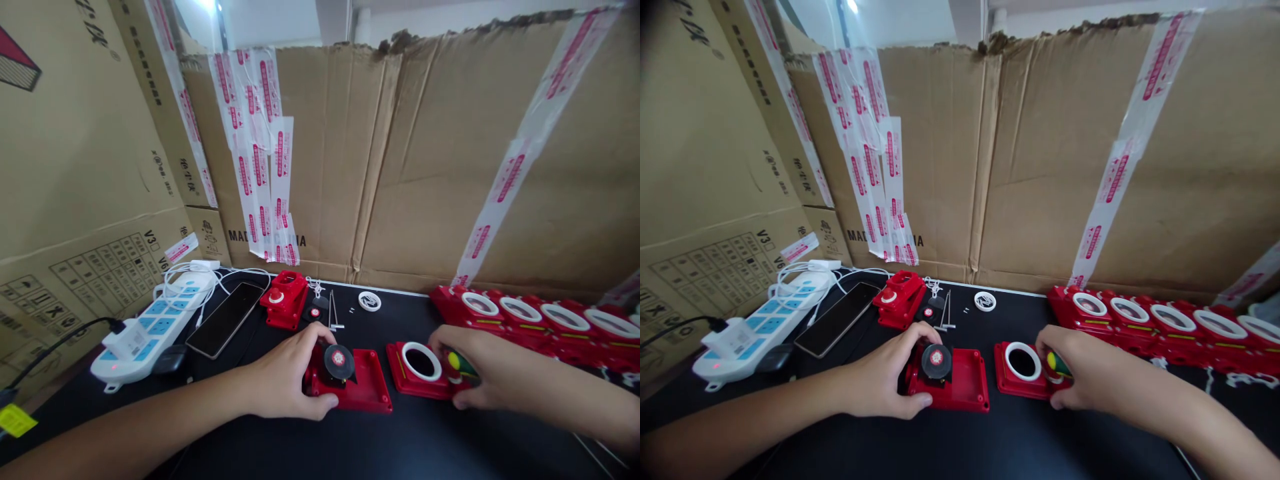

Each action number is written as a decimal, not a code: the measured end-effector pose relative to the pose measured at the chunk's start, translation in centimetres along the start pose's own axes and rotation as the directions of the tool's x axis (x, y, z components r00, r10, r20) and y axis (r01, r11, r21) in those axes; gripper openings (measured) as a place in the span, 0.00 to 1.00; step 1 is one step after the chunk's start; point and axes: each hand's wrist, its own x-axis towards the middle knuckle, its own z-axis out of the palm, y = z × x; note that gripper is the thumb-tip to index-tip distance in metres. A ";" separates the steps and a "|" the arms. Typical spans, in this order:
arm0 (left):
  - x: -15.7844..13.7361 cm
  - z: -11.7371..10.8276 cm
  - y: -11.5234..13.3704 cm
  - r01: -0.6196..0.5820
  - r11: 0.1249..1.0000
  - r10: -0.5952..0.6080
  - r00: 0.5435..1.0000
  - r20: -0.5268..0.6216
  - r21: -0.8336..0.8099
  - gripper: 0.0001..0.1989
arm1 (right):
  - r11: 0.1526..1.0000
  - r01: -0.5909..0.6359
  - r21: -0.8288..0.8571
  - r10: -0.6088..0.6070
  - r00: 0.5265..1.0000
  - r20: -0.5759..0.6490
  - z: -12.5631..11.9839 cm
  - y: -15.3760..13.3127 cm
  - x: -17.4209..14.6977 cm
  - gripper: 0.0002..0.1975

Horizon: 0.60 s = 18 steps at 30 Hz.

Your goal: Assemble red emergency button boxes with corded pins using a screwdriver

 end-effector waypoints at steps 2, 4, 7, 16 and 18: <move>-0.1 0.0 0.2 0.002 1.000 -0.002 1.000 -0.008 -0.008 0.32 | 0.999 0.044 0.010 -0.045 0.996 0.082 -2.0 -0.3 -0.2 0.18; -0.1 -0.1 0.3 0.003 1.000 -0.003 1.000 -0.009 -0.014 0.29 | 0.996 0.093 0.013 -0.094 0.995 0.044 -3.7 -1.9 -0.3 0.09; -0.1 -0.1 0.3 -0.022 1.000 0.022 1.000 -0.008 -0.008 0.25 | 0.975 0.217 0.045 -0.213 0.974 -0.075 -3.8 -6.8 -0.3 0.07; 0.0 0.1 -0.5 -0.120 0.992 0.121 0.993 -0.009 0.043 0.26 | 0.917 0.372 -0.145 -0.372 0.928 0.033 2.7 -17.0 1.1 0.22; 0.0 0.1 -0.5 -0.140 0.989 0.141 0.990 -0.009 0.045 0.25 | 0.920 0.378 -0.100 -0.379 0.925 0.007 2.7 -16.9 1.3 0.18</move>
